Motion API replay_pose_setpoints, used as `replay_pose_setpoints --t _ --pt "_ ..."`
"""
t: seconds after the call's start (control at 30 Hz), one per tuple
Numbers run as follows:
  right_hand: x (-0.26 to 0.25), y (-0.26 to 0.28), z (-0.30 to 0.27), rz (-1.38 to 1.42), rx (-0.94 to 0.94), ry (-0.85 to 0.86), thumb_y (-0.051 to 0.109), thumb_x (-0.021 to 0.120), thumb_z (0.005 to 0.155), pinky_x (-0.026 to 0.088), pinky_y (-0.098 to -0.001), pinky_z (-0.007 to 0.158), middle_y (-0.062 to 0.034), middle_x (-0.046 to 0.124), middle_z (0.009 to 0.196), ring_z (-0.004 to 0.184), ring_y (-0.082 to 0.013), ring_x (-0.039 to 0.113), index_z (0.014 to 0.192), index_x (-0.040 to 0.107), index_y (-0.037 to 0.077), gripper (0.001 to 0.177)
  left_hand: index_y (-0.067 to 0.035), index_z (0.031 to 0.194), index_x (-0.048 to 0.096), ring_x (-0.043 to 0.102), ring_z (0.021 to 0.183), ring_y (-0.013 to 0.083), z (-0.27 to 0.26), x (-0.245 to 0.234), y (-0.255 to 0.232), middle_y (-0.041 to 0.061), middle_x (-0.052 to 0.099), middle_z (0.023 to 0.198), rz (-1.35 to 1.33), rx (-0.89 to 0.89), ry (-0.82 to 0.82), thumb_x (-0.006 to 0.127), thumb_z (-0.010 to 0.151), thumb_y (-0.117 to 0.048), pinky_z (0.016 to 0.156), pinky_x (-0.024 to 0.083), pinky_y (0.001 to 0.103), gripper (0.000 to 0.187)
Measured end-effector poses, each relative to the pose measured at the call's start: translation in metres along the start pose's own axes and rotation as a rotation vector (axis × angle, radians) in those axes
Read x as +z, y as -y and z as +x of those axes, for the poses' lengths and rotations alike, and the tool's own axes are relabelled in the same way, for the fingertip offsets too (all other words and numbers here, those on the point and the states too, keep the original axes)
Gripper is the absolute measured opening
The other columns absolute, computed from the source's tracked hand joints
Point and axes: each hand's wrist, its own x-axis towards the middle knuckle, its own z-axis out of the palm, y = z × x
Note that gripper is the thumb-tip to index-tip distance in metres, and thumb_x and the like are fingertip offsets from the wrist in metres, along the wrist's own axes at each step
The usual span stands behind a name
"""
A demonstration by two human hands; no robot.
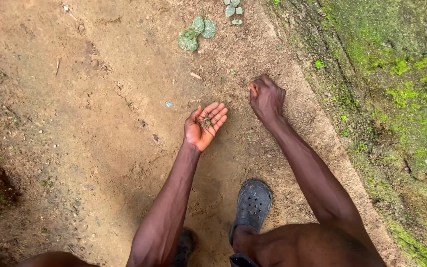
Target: Picking up small seeds or plant fragments from the ground by hand.
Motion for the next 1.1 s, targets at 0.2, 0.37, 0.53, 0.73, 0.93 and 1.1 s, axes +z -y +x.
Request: replay_pose_setpoints --t 0.2,0.37,0.53,0.73,0.93,1.1 --pt "-0.037 0.063 -0.024 0.624 -0.100 0.185 0.009 0.073 0.095 0.054 -0.0224 0.050 -0.0064 0.068 0.085 0.063 -0.0106 0.060 0.094 0.078 0.007 0.006 0.010 0.139 0.056 0.065 0.123 0.0368 0.018 -0.017 0.001 0.029 0.064 0.132 0.031 0.020 0.000 0.032 0.114 -0.036 0.109 0.055 0.049 0.057" --pt "-0.004 0.055 -0.007 0.645 -0.144 0.168 0.006 0.065 0.103 0.058 -0.0208 0.055 -0.0056 0.071 0.098 0.071 -0.0088 0.065 0.110 0.076 0.007 0.013 0.010 0.138 0.056 0.066 0.122 0.0368 0.021 -0.011 -0.004 0.028 0.064 0.133 0.026 0.017 -0.005 0.034 0.111 -0.035 0.109 0.054 0.049 0.057" --pt "0.015 0.050 0.025 0.352 -0.152 0.078 0.008 0.070 0.097 0.051 -0.0262 0.049 -0.0065 0.069 0.091 0.063 -0.0117 0.062 0.113 0.078 0.007 0.018 0.011 0.136 0.056 0.062 0.127 0.0383 0.018 -0.014 -0.020 0.028 0.063 0.136 -0.019 0.021 -0.047 0.036 0.110 -0.033 0.113 0.050 0.051 0.055" --pt "0.048 0.051 0.033 0.039 -0.281 -0.004 0.014 0.074 0.095 0.049 -0.0307 0.043 -0.0059 0.067 0.088 0.057 -0.0107 0.057 0.104 0.080 0.012 0.011 0.011 0.137 0.054 0.060 0.130 0.0391 0.013 -0.010 -0.026 0.028 0.062 0.137 -0.030 0.034 -0.055 0.035 0.110 -0.033 0.115 0.048 0.051 0.055" --pt "0.051 0.057 0.018 0.075 -0.219 -0.006 0.008 0.067 0.098 0.046 -0.0269 0.043 -0.0056 0.067 0.091 0.055 -0.0104 0.055 0.098 0.077 0.007 0.010 0.012 0.138 0.054 0.061 0.130 0.0389 0.009 -0.006 -0.030 0.029 0.062 0.137 -0.030 0.044 -0.036 0.034 0.110 -0.033 0.114 0.050 0.050 0.056" --pt "0.018 0.087 -0.020 0.540 -0.321 0.119 0.018 0.067 0.102 0.051 -0.0221 0.051 -0.0034 0.065 0.087 0.063 -0.0077 0.059 0.102 0.076 0.010 0.012 0.011 0.136 0.060 0.066 0.117 0.0363 0.034 -0.059 -0.022 0.028 0.066 0.128 -0.009 0.082 -0.023 0.035 0.114 -0.032 0.105 0.056 0.048 0.054"
